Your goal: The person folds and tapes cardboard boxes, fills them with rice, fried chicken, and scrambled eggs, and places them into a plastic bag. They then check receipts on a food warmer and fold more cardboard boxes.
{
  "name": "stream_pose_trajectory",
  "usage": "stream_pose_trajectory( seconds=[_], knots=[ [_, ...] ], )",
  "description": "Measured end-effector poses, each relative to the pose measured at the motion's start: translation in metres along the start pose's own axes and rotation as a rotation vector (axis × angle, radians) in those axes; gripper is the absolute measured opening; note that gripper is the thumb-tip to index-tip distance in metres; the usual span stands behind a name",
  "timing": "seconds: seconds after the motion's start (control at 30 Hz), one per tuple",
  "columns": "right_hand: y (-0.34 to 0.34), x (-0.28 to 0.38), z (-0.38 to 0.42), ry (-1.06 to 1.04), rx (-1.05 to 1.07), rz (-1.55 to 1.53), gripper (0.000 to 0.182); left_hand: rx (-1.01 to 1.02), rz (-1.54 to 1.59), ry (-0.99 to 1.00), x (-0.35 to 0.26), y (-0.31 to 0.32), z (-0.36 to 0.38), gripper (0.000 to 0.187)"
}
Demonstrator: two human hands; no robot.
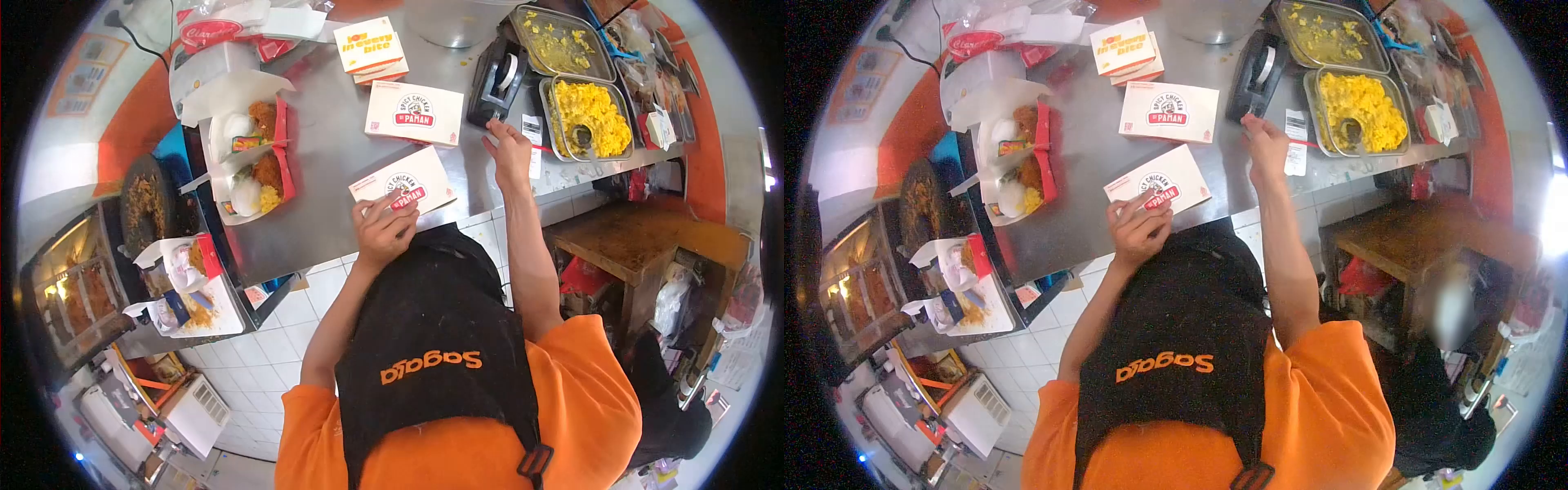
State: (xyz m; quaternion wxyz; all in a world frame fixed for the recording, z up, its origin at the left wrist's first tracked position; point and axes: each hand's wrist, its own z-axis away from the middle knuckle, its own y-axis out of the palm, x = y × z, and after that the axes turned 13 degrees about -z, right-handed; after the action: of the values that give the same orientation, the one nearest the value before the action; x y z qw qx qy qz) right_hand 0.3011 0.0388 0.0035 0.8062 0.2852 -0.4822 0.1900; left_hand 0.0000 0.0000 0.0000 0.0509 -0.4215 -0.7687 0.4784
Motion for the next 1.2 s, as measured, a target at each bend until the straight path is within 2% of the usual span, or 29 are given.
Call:
stream_pose_trajectory(
  seconds=[0.07,0.1,0.17,0.2,0.3,0.33,0.4,0.5,0.63,0.8,0.9,1.0,1.13,1.2],
  knots=[
    [-0.015,-0.003,-0.013,-0.031,-0.009,0.161,0.028,0.006,0.008,0.001,-0.008,0.000,0.000,0.007],
    [0.006,-0.017,-0.014,-0.064,0.026,0.284,0.027,0.025,-0.021,0.014,0.015,-0.014,0.001,0.008],
    [0.002,-0.007,-0.021,-0.160,0.071,0.595,0.028,0.041,-0.010,0.012,0.016,-0.016,0.002,0.008],
    [-0.003,-0.009,-0.017,-0.075,0.046,0.793,0.035,0.040,-0.010,0.013,0.015,-0.019,0.004,0.009],
    [-0.031,-0.018,-0.018,-0.043,0.252,0.541,0.029,-0.003,0.006,0.042,0.017,-0.008,0.002,0.009],
    [-0.013,0.008,0.021,-0.002,0.296,0.378,0.027,-0.010,0.008,0.043,0.017,-0.004,0.002,0.009],
    [0.000,0.030,0.072,0.099,0.363,0.419,0.023,0.009,0.014,0.022,0.013,-0.002,0.013,0.009],
    [-0.002,0.012,0.129,0.319,0.594,0.241,0.019,0.030,0.016,0.001,0.012,0.003,0.011,0.014],
    [0.003,-0.027,0.166,0.481,0.586,0.243,0.025,0.065,0.046,-0.009,0.016,0.002,0.015,0.025],
    [0.004,-0.060,0.170,0.417,0.541,0.241,0.027,0.017,0.161,-0.071,0.016,0.004,0.017,0.041],
    [0.005,-0.067,0.173,0.361,0.506,0.297,0.026,0.084,-0.018,0.072,0.019,0.001,0.016,0.031],
    [0.009,-0.069,0.180,0.326,0.429,0.337,0.025,0.089,-0.014,0.100,0.020,-0.001,0.014,0.020],
    [0.004,-0.081,0.175,0.178,0.402,0.506,0.031,0.086,0.008,0.064,0.017,0.002,0.014,0.014],
    [0.004,-0.090,0.172,0.172,0.417,0.618,0.037,0.121,0.014,0.034,0.015,-0.003,0.010,0.014]
  ],
)
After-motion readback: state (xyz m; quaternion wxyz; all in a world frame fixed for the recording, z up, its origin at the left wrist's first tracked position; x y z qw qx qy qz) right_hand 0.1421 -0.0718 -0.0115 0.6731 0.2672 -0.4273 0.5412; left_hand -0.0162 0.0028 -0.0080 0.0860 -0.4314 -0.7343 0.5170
